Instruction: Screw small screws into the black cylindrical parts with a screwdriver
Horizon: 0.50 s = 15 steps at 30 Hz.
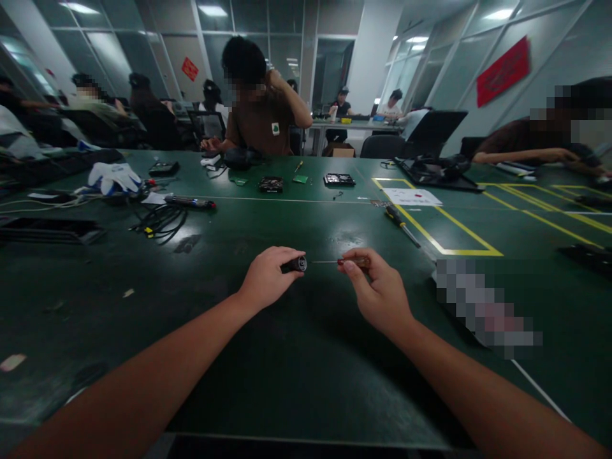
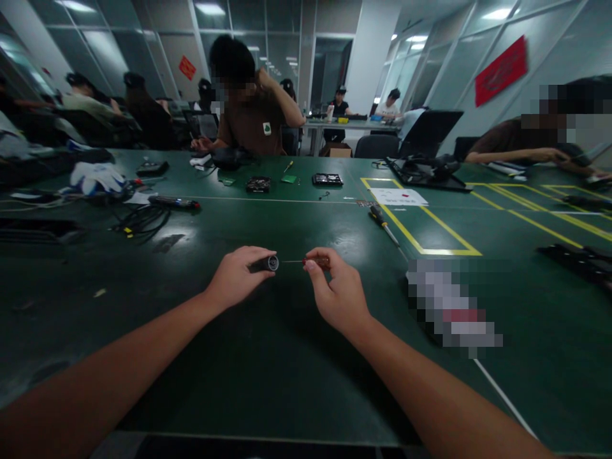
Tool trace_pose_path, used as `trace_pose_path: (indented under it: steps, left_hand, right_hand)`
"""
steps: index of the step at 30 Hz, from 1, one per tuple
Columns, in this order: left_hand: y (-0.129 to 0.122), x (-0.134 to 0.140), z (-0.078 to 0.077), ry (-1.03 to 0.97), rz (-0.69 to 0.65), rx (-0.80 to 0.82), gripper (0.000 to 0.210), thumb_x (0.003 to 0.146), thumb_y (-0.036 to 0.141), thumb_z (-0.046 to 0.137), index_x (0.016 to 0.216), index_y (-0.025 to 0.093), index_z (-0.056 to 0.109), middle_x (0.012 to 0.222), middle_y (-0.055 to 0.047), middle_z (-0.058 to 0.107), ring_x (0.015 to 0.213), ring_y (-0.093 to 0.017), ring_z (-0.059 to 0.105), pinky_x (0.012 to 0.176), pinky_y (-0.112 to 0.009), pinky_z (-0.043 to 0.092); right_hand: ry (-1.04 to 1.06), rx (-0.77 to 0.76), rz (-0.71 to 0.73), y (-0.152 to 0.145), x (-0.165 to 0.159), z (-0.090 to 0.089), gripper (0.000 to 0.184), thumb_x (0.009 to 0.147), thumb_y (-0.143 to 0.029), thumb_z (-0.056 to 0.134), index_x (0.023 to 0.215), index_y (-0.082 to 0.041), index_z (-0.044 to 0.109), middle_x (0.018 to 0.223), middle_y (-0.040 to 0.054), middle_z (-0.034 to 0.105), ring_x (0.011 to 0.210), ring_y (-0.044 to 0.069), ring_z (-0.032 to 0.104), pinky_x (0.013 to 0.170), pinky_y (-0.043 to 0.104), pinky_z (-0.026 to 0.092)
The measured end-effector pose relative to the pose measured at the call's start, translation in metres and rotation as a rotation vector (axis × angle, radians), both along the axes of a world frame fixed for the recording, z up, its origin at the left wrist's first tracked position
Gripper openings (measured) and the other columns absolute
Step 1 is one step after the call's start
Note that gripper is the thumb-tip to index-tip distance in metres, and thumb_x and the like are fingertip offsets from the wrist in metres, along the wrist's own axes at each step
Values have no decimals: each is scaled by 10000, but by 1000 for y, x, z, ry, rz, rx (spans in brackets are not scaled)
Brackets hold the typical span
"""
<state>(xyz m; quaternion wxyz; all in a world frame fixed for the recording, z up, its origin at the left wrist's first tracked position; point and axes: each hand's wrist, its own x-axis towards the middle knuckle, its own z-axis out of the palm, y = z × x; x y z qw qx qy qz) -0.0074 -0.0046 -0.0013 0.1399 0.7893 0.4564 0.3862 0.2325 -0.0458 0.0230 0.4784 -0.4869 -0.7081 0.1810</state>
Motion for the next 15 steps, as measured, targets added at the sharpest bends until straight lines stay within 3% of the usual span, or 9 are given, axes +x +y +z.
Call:
trace_pose_path:
  steps: [7,15]
  left_hand:
    - [0,1,0,-14,-6,6,442,787,105,852,1202,229,763,1205,-59,774,1143,-247,700,1048,-463,552]
    - [0,1,0,7,-11,-11,445,801,111,840,1219,241,757,1224,-48,768,1161,-241,691,1064,-465,542]
  right_hand:
    - [14,-10,83,-2,-1,1,173,1016,-362,582,1116,-241,654,968,54,793,924,237,783,827,374,576]
    - [-28,-19,47,-2,-2,2,169,1020,-353,567,1105,-234,651,958,55,795,907,239,779,806,372,560]
